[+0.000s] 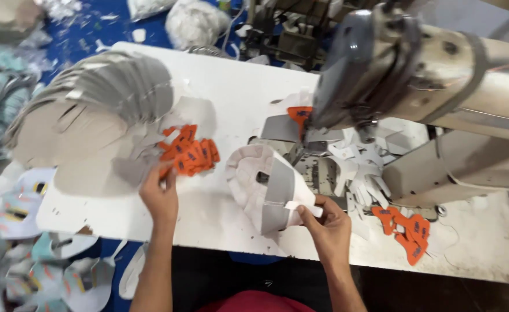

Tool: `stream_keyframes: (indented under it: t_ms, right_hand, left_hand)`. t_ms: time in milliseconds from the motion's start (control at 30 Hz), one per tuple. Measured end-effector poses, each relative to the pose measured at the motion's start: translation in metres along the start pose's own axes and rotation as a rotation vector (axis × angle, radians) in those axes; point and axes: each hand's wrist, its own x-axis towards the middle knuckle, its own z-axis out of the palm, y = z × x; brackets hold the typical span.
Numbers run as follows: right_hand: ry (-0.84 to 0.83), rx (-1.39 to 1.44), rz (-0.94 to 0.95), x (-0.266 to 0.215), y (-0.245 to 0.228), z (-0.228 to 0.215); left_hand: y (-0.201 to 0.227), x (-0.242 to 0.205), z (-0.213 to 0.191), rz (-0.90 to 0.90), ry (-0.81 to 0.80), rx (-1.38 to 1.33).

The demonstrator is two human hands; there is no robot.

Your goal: The person sews orange fabric pieces onto white shoe parts using a sewing machine. They repeatedly pick up a white shoe part, place an orange piece on it, feed it through the machine, and then cut the thread with scissors.

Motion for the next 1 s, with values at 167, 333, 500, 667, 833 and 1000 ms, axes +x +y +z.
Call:
stream_keyframes:
  t_ms: [167, 333, 500, 667, 833, 1000]
  right_hand:
    - [0.002, -0.060, -0.053, 0.002, 0.000, 0.003]
    - [-0.011, -0.046, -0.068, 0.002, -0.005, 0.007]
    - [-0.059, -0.010, -0.050, 0.004, -0.005, 0.003]
    - [-0.076, -0.014, -0.066, 0.005, -0.006, 0.004]
    - [-0.067, -0.046, -0.070, 0.006, -0.009, 0.004]
    - [-0.083, -0.028, -0.060, 0.004, -0.013, 0.005]
  left_hand:
    - [0.091, -0.051, 0.002, -0.277, -0.377, -0.598]
    - [0.174, -0.067, 0.011, -0.316, -0.616, -0.735]
    - [0.184, -0.074, 0.026, -0.270, -0.556, -0.596]
    - [0.186, -0.076, 0.029, -0.190, -0.513, -0.574]
    - [0.192, -0.076, 0.029, -0.151, -0.492, -0.536]
    - [0.198, -0.076, 0.027, -0.064, -0.435, -0.462]
